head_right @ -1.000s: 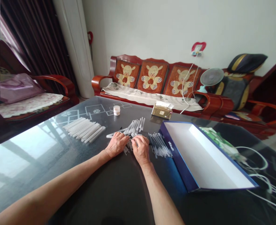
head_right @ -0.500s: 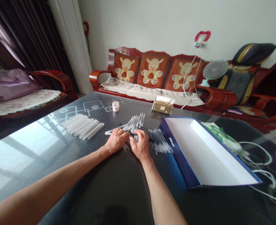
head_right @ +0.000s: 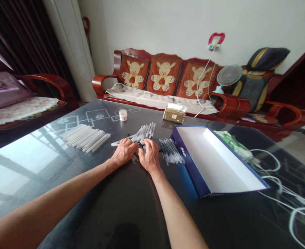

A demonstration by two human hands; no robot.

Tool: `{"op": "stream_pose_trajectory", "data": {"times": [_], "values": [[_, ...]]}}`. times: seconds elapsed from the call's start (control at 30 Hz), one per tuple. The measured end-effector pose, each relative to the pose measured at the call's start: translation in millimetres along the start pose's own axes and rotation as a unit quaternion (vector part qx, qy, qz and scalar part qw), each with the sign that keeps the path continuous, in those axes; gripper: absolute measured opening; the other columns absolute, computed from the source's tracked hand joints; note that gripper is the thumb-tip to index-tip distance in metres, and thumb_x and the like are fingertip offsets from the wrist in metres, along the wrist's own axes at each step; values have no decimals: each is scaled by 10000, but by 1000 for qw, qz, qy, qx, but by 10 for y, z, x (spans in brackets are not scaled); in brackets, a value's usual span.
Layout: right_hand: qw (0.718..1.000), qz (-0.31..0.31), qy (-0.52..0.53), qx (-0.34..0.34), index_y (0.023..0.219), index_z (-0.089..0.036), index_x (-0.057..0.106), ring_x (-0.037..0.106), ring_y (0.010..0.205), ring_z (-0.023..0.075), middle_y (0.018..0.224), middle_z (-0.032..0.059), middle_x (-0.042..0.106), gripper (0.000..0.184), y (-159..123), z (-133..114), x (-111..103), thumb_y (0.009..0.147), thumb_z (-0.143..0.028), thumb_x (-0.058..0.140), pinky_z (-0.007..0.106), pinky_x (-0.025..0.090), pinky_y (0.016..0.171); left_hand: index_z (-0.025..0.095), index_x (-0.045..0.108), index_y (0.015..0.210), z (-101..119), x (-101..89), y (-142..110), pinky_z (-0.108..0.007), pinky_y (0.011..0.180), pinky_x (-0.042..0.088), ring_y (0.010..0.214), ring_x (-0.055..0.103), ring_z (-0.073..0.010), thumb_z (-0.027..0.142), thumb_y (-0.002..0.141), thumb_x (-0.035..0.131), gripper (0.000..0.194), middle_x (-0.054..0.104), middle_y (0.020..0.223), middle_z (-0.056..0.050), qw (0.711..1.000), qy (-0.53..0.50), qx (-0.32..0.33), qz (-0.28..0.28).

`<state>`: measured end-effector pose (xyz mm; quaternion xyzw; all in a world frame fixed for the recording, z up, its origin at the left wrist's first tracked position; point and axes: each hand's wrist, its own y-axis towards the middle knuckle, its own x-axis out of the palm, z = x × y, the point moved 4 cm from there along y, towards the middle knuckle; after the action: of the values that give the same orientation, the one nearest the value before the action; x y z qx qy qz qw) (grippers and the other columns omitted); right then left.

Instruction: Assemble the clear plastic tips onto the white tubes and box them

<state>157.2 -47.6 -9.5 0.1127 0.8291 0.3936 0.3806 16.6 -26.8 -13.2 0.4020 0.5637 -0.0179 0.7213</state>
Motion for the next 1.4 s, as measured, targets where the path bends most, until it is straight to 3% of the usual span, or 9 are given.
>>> {"op": "stream_pose_trajectory", "data": {"times": [0.17,0.37,0.5,0.7,0.87,1.0,1.17,1.3,1.4], "values": [[1000,-10,-17,-13,909,-191,606,558,1026,220,1050,99,613,155,5,26,25,869,-201,457,403,425,940,193,639,918,0,8,2,-340,788,363,769,477,-184,337,963,354,323,533,769,-55,1000,-1,1,4],[1000,-12,16,-7,936,-196,573,535,1085,222,1111,99,587,166,-8,25,23,807,-139,487,402,421,959,192,633,875,-1,17,4,-333,778,362,760,474,-182,327,966,341,334,524,755,-49,1000,17,5,1],[1000,3,18,0,1018,-181,564,513,1131,249,1159,123,568,226,4,-4,-6,794,-213,553,424,406,986,192,634,891,-4,21,5,-331,767,367,760,470,-184,333,963,349,326,529,766,-52,1000,11,4,3],[1000,-6,-2,-5,863,-191,613,567,1014,225,1038,101,622,135,18,14,7,857,-216,480,413,432,935,188,635,893,5,15,7,-335,789,375,778,477,-180,334,969,331,345,532,781,-57,1000,2,3,-4],[1000,-7,25,-5,908,-203,588,544,1090,227,1119,96,597,133,16,18,4,816,-165,500,411,421,964,193,634,936,3,14,1,-337,792,380,781,480,-185,339,969,330,339,540,790,-58,1000,8,4,-2],[1000,8,25,2,991,-181,570,524,1129,256,1155,129,577,216,19,17,-4,784,-238,582,428,411,982,190,633,947,-3,27,0,-332,798,380,778,476,-185,317,963,348,313,537,789,-55,1000,16,8,-1],[1000,-1,4,7,870,-195,607,562,1049,233,1079,108,613,124,16,66,28,859,-250,496,414,420,958,186,634,937,-7,40,5,-327,806,371,788,474,-183,334,968,340,331,531,788,-55,1000,11,4,-3],[1000,-5,11,1,895,-198,591,532,1112,233,1153,101,586,106,5,61,24,819,-184,518,414,394,985,187,634,945,-4,39,5,-328,808,369,784,472,-184,335,969,334,335,534,785,-55,1000,19,4,-7],[1000,8,10,6,979,-183,570,503,1160,259,1199,125,561,211,4,44,6,769,-203,582,429,379,1000,184,634,955,-5,30,3,-331,809,371,784,470,-186,336,967,339,333,534,787,-58,1000,16,5,-6]]}}
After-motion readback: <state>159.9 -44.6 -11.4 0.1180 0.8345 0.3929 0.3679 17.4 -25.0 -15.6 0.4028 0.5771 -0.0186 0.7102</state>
